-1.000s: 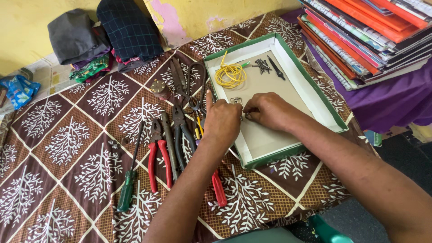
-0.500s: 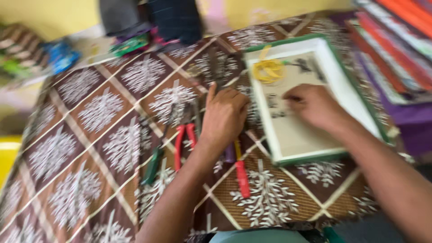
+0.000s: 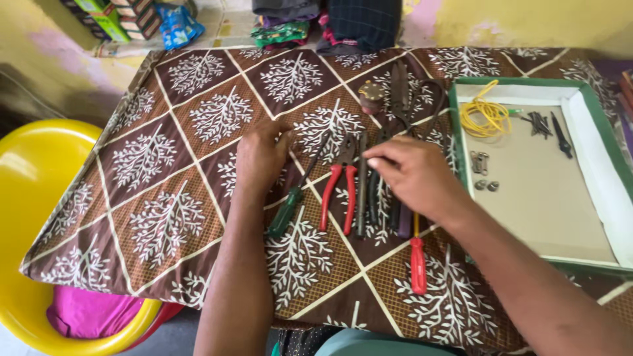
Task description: The person sorts various tools and small hardware items on a patterned tablecloth, picking up pliers, screwdrivers, and metal pieces, then placing them into a shallow box. The person handles each item individually and arranges them inside the box.
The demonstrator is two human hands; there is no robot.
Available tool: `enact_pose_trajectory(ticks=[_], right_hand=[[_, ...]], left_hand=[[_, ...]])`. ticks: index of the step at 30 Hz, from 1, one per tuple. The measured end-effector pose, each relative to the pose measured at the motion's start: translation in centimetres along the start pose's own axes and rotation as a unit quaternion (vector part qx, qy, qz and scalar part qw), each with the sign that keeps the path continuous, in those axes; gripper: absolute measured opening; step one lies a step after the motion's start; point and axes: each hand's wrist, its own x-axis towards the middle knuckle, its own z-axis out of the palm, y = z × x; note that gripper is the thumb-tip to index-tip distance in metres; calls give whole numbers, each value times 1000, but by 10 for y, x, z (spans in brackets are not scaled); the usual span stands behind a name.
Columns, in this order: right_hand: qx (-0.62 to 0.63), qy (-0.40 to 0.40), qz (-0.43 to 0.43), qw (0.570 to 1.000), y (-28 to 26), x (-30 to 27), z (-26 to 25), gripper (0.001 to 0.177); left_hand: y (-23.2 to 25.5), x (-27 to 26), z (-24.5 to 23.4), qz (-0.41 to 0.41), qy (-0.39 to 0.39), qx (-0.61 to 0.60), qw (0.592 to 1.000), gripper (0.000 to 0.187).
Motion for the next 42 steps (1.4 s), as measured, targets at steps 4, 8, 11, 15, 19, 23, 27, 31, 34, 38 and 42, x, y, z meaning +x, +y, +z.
enact_pose_trajectory(ticks=[4, 8, 11, 15, 19, 23, 27, 31, 34, 38, 42], right_hand=[[-50, -54, -24, 997, -8, 26, 46, 16], [-54, -85, -47, 994, -4, 53, 84, 16], [-78, -102, -33, 991, -3, 69, 114, 17], [-124, -124, -10, 985, -4, 82, 147, 25], [-132, -95, -38, 986, 1, 83, 168, 27], [-123, -93, -3, 988, 7, 86, 179, 23], [-143, -118, 47, 981, 9, 86, 174, 23], [-127, -98, 69, 985, 11, 82, 162, 21], [-115, -46, 36, 992, 13, 80, 154, 19], [-87, -32, 30, 995, 14, 78, 147, 14], [-29, -8, 59, 998, 12, 73, 141, 14]], left_hand=[[-35, -2, 3, -18, -23, 36, 999, 14], [-50, -3, 6, -47, -49, 64, 996, 15], [-53, -4, 5, -37, -57, 50, 996, 17], [-51, -3, 6, -47, -62, 44, 996, 19], [-53, -3, 11, -67, -59, 35, 995, 24], [-54, -2, 16, -65, -76, 27, 995, 21], [-50, -4, 13, -73, -88, 32, 993, 19], [-43, -5, 6, -51, -84, 42, 994, 22], [-38, -4, 3, -47, -86, 41, 994, 21], [-35, -4, 5, -41, -103, 47, 993, 22], [-38, -4, 8, -43, -103, 57, 992, 19]])
